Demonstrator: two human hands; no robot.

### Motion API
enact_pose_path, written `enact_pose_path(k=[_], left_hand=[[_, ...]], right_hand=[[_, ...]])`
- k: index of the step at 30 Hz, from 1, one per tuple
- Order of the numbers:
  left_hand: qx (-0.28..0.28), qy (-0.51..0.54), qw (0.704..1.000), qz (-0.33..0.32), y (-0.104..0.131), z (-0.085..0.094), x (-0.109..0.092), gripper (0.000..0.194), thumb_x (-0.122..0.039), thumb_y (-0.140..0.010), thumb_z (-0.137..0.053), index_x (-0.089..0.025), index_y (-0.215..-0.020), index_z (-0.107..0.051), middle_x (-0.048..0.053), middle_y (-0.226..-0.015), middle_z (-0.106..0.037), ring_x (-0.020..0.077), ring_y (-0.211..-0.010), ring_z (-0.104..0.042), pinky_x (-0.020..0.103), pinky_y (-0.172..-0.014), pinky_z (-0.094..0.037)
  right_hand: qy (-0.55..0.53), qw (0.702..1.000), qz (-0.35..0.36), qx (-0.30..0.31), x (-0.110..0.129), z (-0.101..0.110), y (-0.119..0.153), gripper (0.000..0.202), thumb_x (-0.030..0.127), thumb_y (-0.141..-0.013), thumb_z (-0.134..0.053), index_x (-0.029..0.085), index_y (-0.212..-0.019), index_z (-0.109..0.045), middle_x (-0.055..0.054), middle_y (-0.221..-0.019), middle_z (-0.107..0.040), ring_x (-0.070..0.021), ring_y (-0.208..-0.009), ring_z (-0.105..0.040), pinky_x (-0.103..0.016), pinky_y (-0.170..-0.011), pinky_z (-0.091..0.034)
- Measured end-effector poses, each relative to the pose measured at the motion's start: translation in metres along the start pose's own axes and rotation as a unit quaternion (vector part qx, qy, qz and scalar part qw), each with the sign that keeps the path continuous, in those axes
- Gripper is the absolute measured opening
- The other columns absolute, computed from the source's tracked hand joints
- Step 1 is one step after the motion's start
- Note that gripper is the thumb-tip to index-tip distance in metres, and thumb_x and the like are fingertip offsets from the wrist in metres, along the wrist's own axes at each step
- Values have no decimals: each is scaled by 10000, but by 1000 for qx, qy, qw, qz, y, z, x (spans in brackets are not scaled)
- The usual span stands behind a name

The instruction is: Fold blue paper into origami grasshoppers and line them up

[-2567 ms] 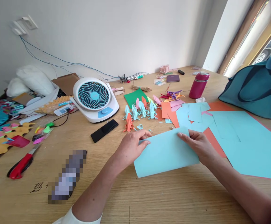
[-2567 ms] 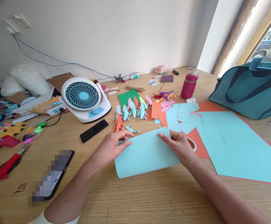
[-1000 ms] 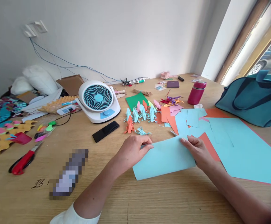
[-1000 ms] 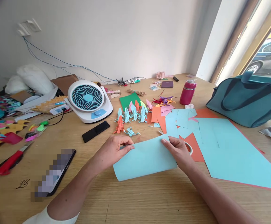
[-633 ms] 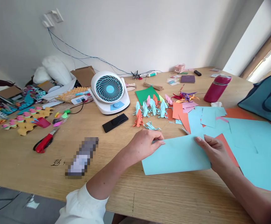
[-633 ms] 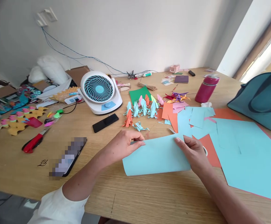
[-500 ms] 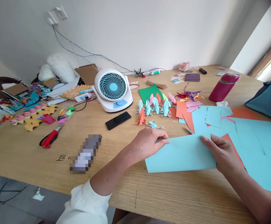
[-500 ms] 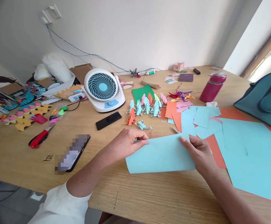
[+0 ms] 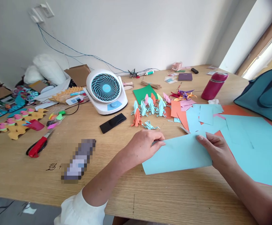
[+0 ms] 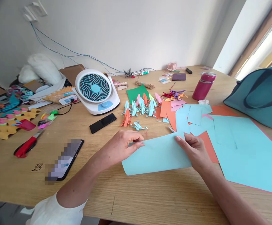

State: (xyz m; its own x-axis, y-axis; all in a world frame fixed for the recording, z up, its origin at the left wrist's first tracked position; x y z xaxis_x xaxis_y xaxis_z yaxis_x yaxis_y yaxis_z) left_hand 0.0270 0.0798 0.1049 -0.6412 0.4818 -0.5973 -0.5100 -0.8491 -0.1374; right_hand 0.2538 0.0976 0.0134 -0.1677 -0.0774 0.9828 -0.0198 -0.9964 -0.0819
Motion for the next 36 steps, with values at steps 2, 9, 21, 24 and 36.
enact_pose_path(k=[2, 9, 21, 24, 36], left_hand=[[7, -3, 1000, -8, 0, -2, -2, 106, -178, -907, -625, -175, -815, -676, -17, -811, -706, 119, -753, -619, 221, -681, -399], [24, 5, 1000, -15, -2, -3, -1, 107, -191, -926, -607, -180, -861, -690, -11, -844, -712, 121, -777, -631, 220, -696, -408], [36, -3, 999, -17, -1, -6, 1, 124, -201, -931, -598, -188, -840, -681, -15, -839, -710, 125, -773, -620, 223, -677, -396], [29, 2, 1000, 4, -1, -1, 6, 118, -206, -925, -606, -193, -832, -678, -23, -840, -707, 122, -779, -621, 221, -687, -394], [45, 2, 997, 59, -3, -1, 23, 187, -233, -916, -577, -197, -758, -669, -38, -779, -679, 111, -701, -576, 234, -632, -367]], right_hand=[[-11, 1000, -17, 1, -5, 2, -1, 449, 587, -779, -702, 202, -587, -572, 11, -554, -475, -121, -502, -414, -249, -417, -331], [-26, 999, -32, 10, -6, 4, 1, 447, 565, -785, -703, 183, -593, -572, 16, -585, -463, -106, -531, -400, -227, -450, -330], [-29, 997, -72, 24, -19, 0, 2, 424, 597, -757, -707, 199, -643, -617, 13, -571, -485, -121, -491, -435, -236, -416, -375], [-28, 997, -61, 38, -13, -4, 3, 402, 585, -755, -715, 200, -666, -641, 6, -598, -500, -131, -531, -449, -243, -443, -389], [-17, 998, -20, 59, 9, -21, 3, 482, 532, -779, -712, 193, -565, -444, 43, -563, -352, -85, -519, -304, -222, -426, -271]])
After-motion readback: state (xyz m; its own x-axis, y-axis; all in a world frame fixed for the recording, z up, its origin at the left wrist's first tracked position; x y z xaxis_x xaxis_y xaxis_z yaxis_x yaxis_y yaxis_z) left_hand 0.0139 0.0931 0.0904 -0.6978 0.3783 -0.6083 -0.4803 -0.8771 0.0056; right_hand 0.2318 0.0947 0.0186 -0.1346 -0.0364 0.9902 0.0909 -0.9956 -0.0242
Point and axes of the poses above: each hand's wrist, its own y-axis away from the middle knuckle, its own z-axis out of the back of the hand, x = y × z, the point moved 8 cm from there along -y, towards the middle knuckle
